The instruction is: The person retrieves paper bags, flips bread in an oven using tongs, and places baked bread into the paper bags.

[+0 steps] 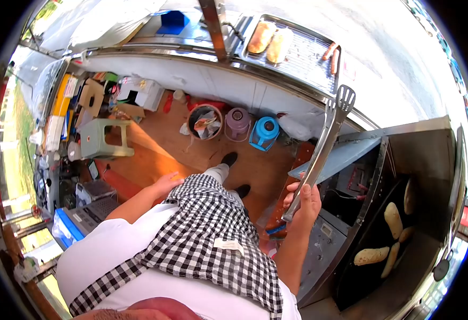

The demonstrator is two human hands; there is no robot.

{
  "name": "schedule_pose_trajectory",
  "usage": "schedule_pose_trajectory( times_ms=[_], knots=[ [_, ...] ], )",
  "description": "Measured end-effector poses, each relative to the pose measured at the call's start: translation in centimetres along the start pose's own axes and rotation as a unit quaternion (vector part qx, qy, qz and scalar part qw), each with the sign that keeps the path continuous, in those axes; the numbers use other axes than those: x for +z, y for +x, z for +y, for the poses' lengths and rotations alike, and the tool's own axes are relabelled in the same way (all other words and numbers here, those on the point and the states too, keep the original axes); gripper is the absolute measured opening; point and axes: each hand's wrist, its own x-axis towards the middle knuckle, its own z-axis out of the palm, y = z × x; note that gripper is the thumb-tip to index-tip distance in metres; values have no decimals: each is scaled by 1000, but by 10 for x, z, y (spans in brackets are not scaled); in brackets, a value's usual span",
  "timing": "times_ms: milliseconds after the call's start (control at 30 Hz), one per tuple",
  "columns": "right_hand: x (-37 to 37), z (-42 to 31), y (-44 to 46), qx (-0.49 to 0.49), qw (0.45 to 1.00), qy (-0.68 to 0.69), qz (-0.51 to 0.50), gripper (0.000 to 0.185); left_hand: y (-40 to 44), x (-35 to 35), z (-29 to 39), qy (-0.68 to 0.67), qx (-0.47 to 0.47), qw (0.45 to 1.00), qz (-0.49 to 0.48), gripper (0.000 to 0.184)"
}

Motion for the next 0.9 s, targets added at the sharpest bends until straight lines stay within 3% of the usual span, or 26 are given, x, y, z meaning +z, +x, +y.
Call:
schedule_pose_trajectory(
  times_ms=[67,100,167,433,567,667,733,800,900],
  knots=[
    [7,-6,-2,22,1000,20,-9,57,-39,-16,-4,-51,-59,991,110,71],
    [7,-11,-5,4,1000,-27,-7,56,6,26,-29,-107,-32,988,112,68],
    [40,8,-18,30,999,3,-25,54,9,-8,-100,-124,-40,971,200,63],
    [122,33,-18,9,999,-18,-33,51,32,-86,-86,-139,13,968,210,60],
    [194,55,-26,-1,1000,-25,-16,53,52,-159,-91,-128,114,963,207,58],
    [251,90,-25,0,999,33,-22,54,68,-242,-96,-131,195,925,297,58],
    [285,99,-30,3,997,60,-52,44,66,-297,-81,-134,225,896,358,55],
    [314,100,-36,-18,995,36,-90,36,60,-360,-57,-171,273,855,406,51],
    [347,84,-49,57,984,-36,-165,31,41,-429,-22,-255,363,778,446,45]
  ],
)
